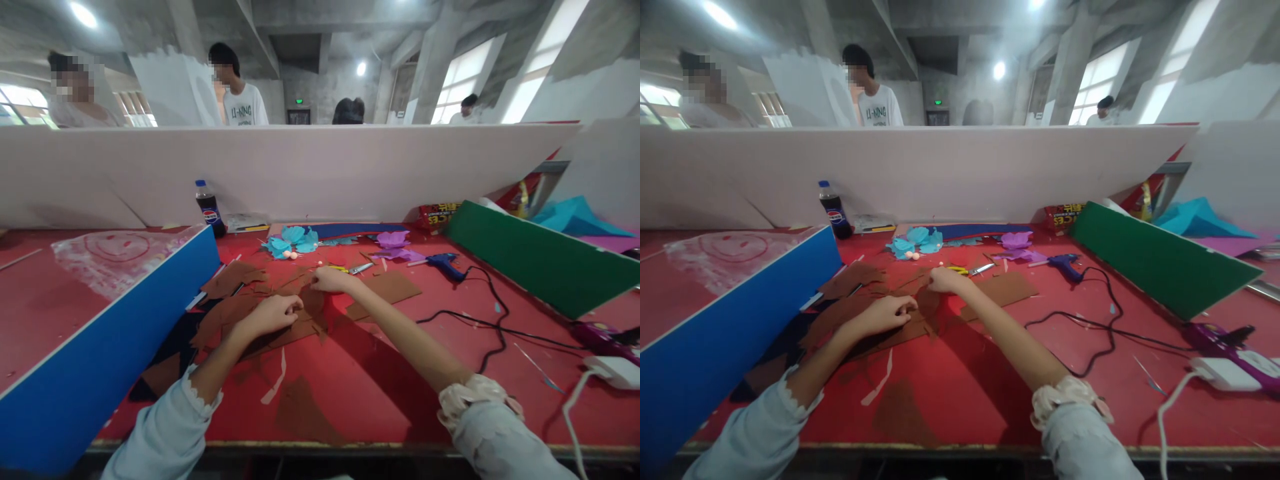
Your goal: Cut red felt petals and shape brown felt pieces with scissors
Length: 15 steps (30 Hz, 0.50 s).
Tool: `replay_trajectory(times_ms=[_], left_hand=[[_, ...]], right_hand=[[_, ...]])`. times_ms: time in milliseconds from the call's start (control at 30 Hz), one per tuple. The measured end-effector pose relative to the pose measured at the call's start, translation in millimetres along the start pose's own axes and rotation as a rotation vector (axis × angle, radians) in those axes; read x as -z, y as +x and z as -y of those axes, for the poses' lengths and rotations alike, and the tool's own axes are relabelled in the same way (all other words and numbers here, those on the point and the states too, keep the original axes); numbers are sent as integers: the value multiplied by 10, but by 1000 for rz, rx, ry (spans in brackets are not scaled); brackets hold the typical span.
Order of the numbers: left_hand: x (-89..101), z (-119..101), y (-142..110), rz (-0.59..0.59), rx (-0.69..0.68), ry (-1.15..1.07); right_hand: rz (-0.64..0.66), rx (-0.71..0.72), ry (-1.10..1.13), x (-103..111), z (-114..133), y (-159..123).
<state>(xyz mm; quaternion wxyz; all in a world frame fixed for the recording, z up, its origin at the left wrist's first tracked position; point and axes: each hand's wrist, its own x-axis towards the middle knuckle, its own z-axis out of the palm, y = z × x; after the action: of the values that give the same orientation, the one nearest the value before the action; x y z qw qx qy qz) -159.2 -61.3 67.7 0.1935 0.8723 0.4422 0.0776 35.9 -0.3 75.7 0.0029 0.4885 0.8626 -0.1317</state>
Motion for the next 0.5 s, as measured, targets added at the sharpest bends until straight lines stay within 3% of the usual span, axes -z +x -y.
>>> replay_trajectory(times_ms=[300, 500], left_hand=[[-13, 26, 9, -9, -16, 2], [-22, 25, 16, -48, -24, -105]], right_hand=[[56, -1, 117, 40, -43, 78], [55, 78, 203, 67, -59, 73]])
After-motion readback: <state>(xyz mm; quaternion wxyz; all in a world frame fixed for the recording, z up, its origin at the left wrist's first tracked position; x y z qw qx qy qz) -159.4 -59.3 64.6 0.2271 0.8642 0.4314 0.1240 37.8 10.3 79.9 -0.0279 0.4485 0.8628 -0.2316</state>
